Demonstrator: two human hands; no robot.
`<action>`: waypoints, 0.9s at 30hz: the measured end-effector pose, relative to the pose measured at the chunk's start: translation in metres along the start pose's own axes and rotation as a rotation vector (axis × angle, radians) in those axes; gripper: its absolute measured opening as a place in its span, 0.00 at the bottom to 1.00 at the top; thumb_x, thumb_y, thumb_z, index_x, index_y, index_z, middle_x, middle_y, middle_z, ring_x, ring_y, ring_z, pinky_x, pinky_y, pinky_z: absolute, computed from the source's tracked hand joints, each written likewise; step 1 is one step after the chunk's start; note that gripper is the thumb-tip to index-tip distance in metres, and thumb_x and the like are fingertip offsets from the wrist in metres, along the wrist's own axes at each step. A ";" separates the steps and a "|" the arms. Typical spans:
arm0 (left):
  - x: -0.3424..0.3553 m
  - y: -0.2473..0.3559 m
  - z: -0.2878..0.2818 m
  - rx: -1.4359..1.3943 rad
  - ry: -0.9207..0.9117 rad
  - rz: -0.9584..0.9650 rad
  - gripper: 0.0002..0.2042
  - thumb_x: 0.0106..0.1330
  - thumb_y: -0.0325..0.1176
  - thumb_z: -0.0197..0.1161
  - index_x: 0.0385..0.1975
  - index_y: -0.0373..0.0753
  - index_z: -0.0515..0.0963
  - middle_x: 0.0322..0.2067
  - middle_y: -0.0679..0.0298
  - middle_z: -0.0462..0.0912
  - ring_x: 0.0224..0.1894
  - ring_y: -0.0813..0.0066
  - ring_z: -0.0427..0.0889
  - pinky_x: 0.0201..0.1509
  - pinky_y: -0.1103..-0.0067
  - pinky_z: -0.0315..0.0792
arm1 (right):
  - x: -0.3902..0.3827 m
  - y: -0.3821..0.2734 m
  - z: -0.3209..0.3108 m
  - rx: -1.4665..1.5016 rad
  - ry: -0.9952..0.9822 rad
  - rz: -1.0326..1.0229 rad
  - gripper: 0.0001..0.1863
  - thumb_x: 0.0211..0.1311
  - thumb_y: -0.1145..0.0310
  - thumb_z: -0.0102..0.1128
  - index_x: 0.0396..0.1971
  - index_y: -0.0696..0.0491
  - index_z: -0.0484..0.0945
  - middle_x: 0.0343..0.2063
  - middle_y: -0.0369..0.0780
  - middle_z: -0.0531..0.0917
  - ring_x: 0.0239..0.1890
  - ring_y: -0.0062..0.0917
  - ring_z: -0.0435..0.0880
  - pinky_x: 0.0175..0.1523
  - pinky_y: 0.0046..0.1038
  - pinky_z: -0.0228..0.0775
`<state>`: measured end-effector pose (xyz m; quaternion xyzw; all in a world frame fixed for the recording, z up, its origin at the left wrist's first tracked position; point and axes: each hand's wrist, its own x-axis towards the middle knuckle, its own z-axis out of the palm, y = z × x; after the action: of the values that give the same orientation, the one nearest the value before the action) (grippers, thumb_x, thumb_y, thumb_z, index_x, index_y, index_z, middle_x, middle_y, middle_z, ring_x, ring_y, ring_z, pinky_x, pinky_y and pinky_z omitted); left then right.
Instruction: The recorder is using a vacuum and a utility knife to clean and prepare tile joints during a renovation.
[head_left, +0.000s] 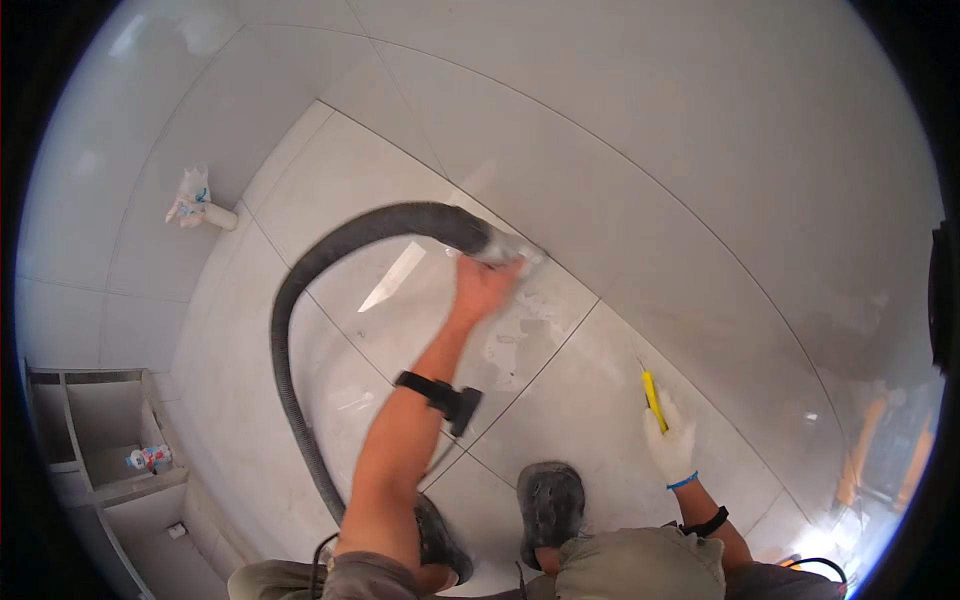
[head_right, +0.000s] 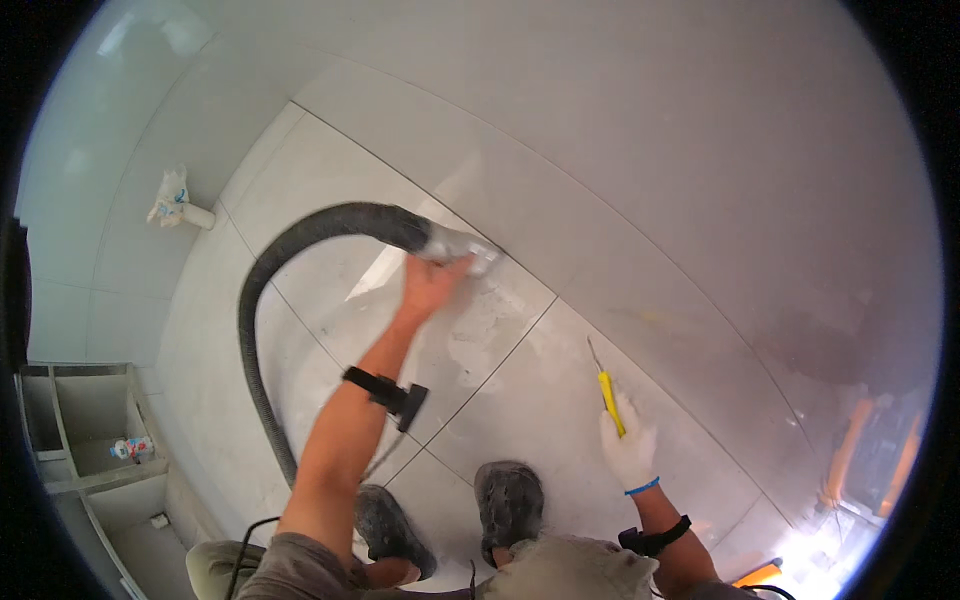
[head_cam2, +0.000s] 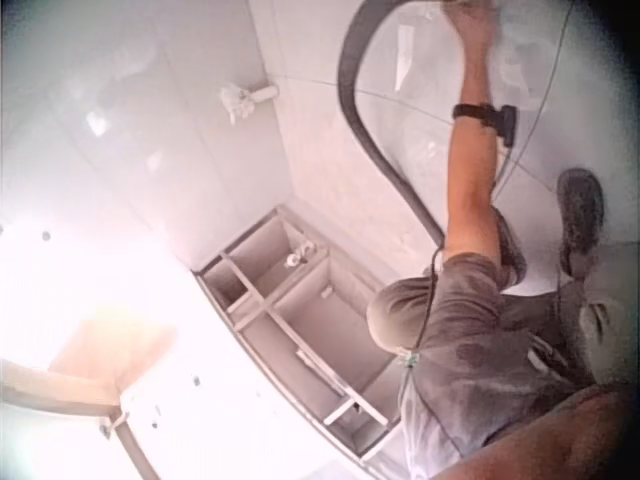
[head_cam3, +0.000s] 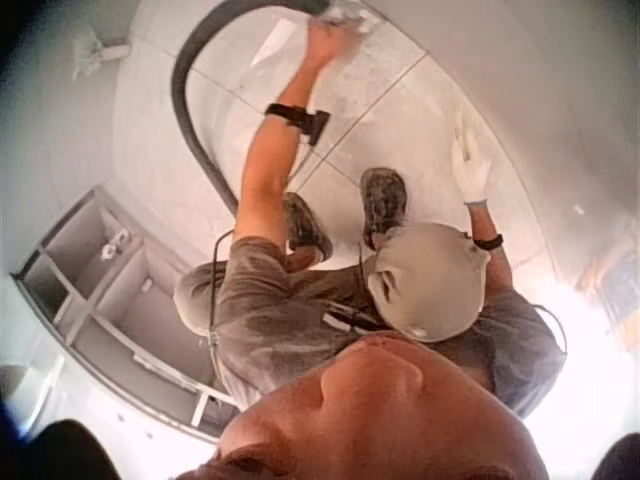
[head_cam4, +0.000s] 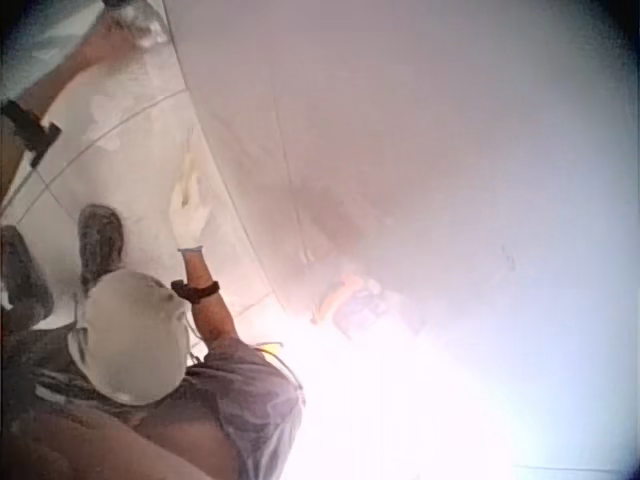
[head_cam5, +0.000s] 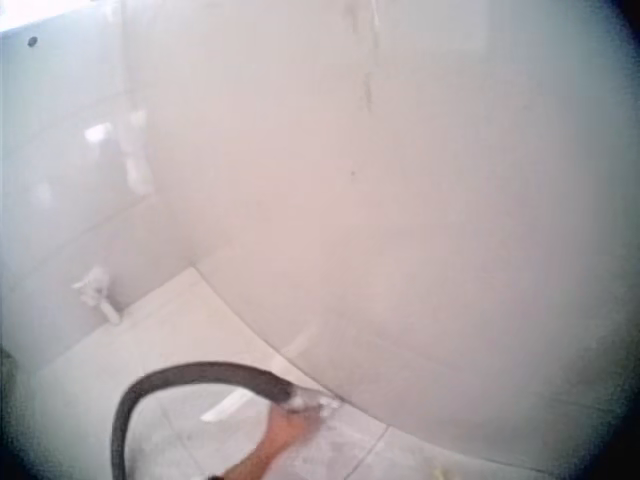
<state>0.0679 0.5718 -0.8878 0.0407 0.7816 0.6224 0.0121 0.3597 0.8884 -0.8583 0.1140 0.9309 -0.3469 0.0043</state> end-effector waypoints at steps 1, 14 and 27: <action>0.017 -0.004 -0.021 0.088 0.012 0.022 0.15 0.61 0.31 0.79 0.42 0.31 0.83 0.37 0.63 0.87 0.39 0.72 0.85 0.47 0.71 0.80 | 0.001 -0.006 0.002 0.032 0.009 -0.025 0.25 0.66 0.73 0.64 0.64 0.57 0.79 0.54 0.55 0.85 0.55 0.53 0.85 0.60 0.43 0.77; 0.133 -0.032 -0.129 0.049 0.286 -0.031 0.11 0.61 0.29 0.77 0.37 0.32 0.83 0.35 0.66 0.86 0.37 0.76 0.81 0.44 0.74 0.76 | 0.177 -0.189 0.073 -0.308 -0.234 -0.186 0.25 0.72 0.61 0.57 0.68 0.46 0.74 0.46 0.50 0.82 0.39 0.48 0.87 0.42 0.49 0.81; 0.118 -0.038 -0.118 0.154 0.236 -0.027 0.09 0.62 0.28 0.76 0.37 0.32 0.84 0.36 0.64 0.87 0.36 0.73 0.84 0.45 0.72 0.77 | 0.210 -0.209 0.080 -0.629 -0.325 -0.232 0.24 0.68 0.64 0.58 0.63 0.46 0.77 0.39 0.47 0.81 0.31 0.43 0.87 0.34 0.46 0.81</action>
<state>-0.0596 0.4581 -0.8947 -0.0427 0.8236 0.5607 -0.0747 0.1041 0.7272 -0.8022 -0.0555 0.9859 -0.0558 0.1476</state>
